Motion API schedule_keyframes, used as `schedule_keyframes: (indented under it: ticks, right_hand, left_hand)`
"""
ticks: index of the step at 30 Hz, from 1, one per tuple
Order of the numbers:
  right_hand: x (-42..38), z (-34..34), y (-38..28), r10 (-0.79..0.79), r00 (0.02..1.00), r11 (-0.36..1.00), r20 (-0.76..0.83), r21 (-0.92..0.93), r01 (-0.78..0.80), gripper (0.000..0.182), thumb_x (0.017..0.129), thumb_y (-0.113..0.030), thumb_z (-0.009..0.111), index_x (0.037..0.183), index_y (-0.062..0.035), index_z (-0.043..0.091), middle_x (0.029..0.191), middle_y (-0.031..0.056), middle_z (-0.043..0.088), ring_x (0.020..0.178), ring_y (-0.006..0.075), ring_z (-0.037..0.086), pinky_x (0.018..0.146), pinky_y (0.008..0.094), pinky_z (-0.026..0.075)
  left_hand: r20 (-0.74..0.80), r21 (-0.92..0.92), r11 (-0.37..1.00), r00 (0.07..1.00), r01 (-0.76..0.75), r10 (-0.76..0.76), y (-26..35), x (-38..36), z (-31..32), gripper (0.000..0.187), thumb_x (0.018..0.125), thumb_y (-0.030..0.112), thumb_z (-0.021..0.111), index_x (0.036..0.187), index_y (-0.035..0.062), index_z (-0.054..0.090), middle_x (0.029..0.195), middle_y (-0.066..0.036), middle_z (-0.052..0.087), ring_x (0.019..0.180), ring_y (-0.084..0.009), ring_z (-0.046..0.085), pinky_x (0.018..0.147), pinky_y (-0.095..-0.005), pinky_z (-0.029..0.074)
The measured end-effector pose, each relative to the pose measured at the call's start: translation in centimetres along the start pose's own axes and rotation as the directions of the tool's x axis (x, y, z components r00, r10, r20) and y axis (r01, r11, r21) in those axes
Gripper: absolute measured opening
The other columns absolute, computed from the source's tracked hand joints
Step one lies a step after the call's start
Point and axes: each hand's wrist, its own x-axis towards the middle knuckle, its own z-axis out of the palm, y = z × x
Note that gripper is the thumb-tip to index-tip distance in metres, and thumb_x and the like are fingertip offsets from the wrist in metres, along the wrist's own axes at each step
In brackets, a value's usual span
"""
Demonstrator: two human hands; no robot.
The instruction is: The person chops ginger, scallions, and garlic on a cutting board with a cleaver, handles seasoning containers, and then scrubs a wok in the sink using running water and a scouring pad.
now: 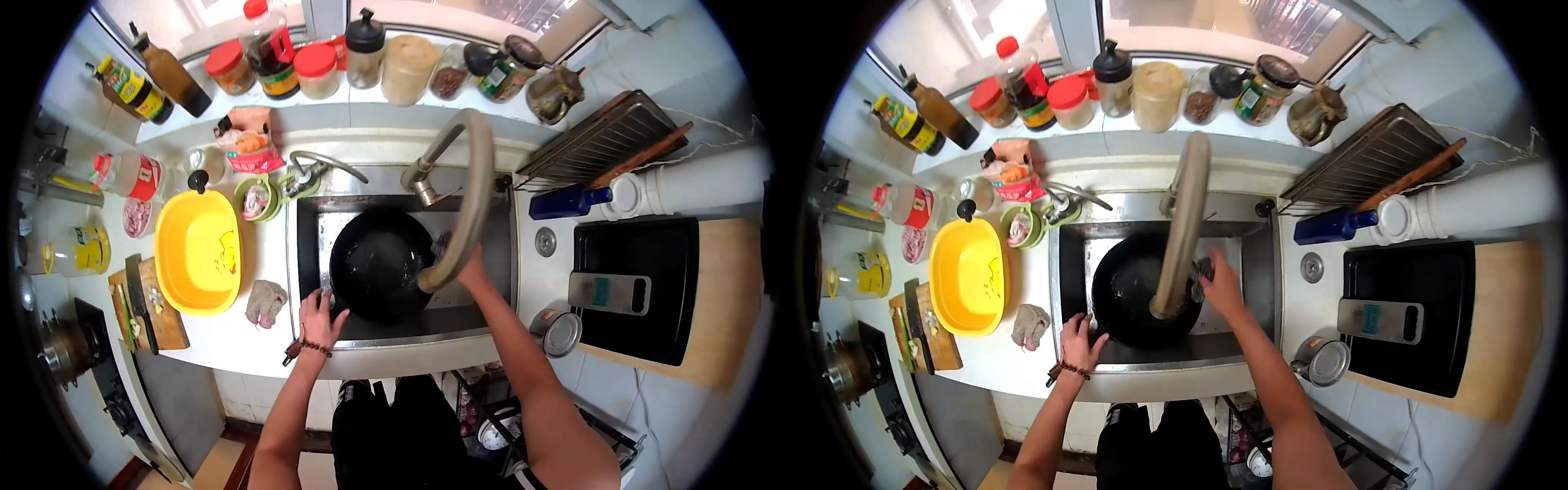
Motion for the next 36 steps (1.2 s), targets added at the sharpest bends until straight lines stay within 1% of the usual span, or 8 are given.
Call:
schedule_keyframes:
  ticks: [5, 12, 19, 24, 28, 31, 34, 36]
  right_hand:
    - [8.1, -4.7, -6.0, -0.104, 0.994, 0.994, 0.018, -0.044, 0.104, 0.069, 0.076, -0.002, 0.075, 0.141, -0.0113, 0.052, 0.112, 0.0257, 0.068, 0.107, 0.0440, 0.065, 0.090, 0.0514, 0.053]
    - [7.8, -4.4, -6.9, -0.047, 0.981, 0.939, 0.187, -0.327, 0.107, 0.062, 0.075, -0.002, 0.070, 0.136, -0.0062, 0.055, 0.115, 0.0256, 0.067, 0.106, 0.0457, 0.064, 0.091, 0.0526, 0.053]
    - [0.7, -2.7, -9.5, 0.118, 0.992, 0.993, -0.051, 0.032, -0.116, 0.059, 0.077, 0.004, 0.069, 0.134, -0.0064, 0.058, 0.121, 0.0245, 0.065, 0.112, 0.0453, 0.062, 0.094, 0.0499, 0.051]
    - [-4.2, 5.0, -7.6, 0.252, 0.967, 0.945, 0.050, 0.203, -0.256, 0.044, 0.080, -0.001, 0.072, 0.123, -0.0054, 0.063, 0.117, 0.0210, 0.068, 0.110, 0.0394, 0.065, 0.094, 0.0454, 0.051]
    - [-5.5, 9.2, -6.6, 0.205, 0.976, 0.970, 0.069, 0.119, -0.212, 0.033, 0.083, -0.010, 0.073, 0.114, -0.0022, 0.064, 0.112, 0.0242, 0.069, 0.112, 0.0410, 0.064, 0.093, 0.0446, 0.051]
    - [-5.5, 10.2, -6.2, 0.375, 0.916, 0.885, 0.141, 0.239, -0.399, 0.044, 0.085, -0.003, 0.064, 0.128, -0.0114, 0.063, 0.109, 0.0138, 0.067, 0.097, 0.0281, 0.064, 0.090, 0.0379, 0.049]
    - [-5.4, 11.8, -4.1, 0.302, 0.945, 0.847, 0.125, 0.421, -0.326, 0.048, 0.084, 0.001, 0.064, 0.129, -0.0126, 0.063, 0.110, 0.0113, 0.064, 0.096, 0.0238, 0.061, 0.090, 0.0364, 0.048]
    - [-4.8, 11.8, -3.2, 0.326, 0.936, 0.876, 0.130, 0.330, -0.351, 0.048, 0.082, 0.004, 0.063, 0.128, -0.0116, 0.062, 0.115, 0.0113, 0.063, 0.106, 0.0239, 0.060, 0.094, 0.0356, 0.046]
  left_hand:
    - [0.461, -0.851, 0.171, 0.863, 0.496, -0.208, 7.4, 7.7, 1.8, 0.044, 0.105, 0.037, 0.054, 0.129, 0.0008, 0.060, 0.123, -0.012, 0.064, 0.109, -0.0255, 0.065, 0.094, -0.0384, 0.054]
    - [0.686, -0.651, -0.451, 0.727, 0.610, -0.007, 14.5, 13.0, 2.1, 0.042, 0.106, 0.033, 0.050, 0.133, 0.0025, 0.056, 0.124, -0.017, 0.064, 0.110, -0.0291, 0.066, 0.097, -0.0422, 0.056]
    - [0.678, -0.689, -0.494, 0.712, 0.530, -0.183, 13.7, 11.6, 5.8, 0.030, 0.103, 0.026, 0.053, 0.120, 0.0038, 0.066, 0.102, -0.010, 0.072, 0.080, -0.0208, 0.069, 0.076, -0.0357, 0.057]
    - [0.521, -0.737, 0.138, 0.686, 0.662, -0.507, 10.4, 9.6, 12.5, 0.040, 0.099, 0.042, 0.062, 0.094, 0.0040, 0.072, 0.081, -0.007, 0.071, 0.077, -0.0195, 0.067, 0.075, -0.0358, 0.055]
    - [0.445, -0.460, 0.400, 0.596, 0.793, -0.669, 8.1, 8.4, 15.5, 0.047, 0.103, 0.046, 0.051, 0.115, 0.0061, 0.072, 0.113, -0.019, 0.073, 0.111, -0.0381, 0.067, 0.098, -0.0428, 0.052]
    - [0.291, -0.686, 0.563, 0.883, 0.461, -0.369, 4.7, 7.8, 22.1, 0.046, 0.105, 0.037, 0.050, 0.144, 0.0121, 0.053, 0.138, -0.014, 0.063, 0.122, -0.0250, 0.062, 0.096, -0.0369, 0.051]
    - [0.697, -0.689, -0.145, 0.594, 0.710, -0.402, 10.6, 7.6, 9.4, 0.042, 0.105, 0.035, 0.050, 0.139, 0.0112, 0.059, 0.131, -0.015, 0.067, 0.117, -0.0212, 0.064, 0.095, -0.0349, 0.052]
    - [0.428, -0.612, 0.558, 0.828, 0.560, -0.362, 7.0, 7.1, 11.7, 0.034, 0.102, 0.031, 0.057, 0.124, 0.0085, 0.070, 0.115, -0.015, 0.073, 0.098, -0.0187, 0.072, 0.088, -0.0332, 0.056]
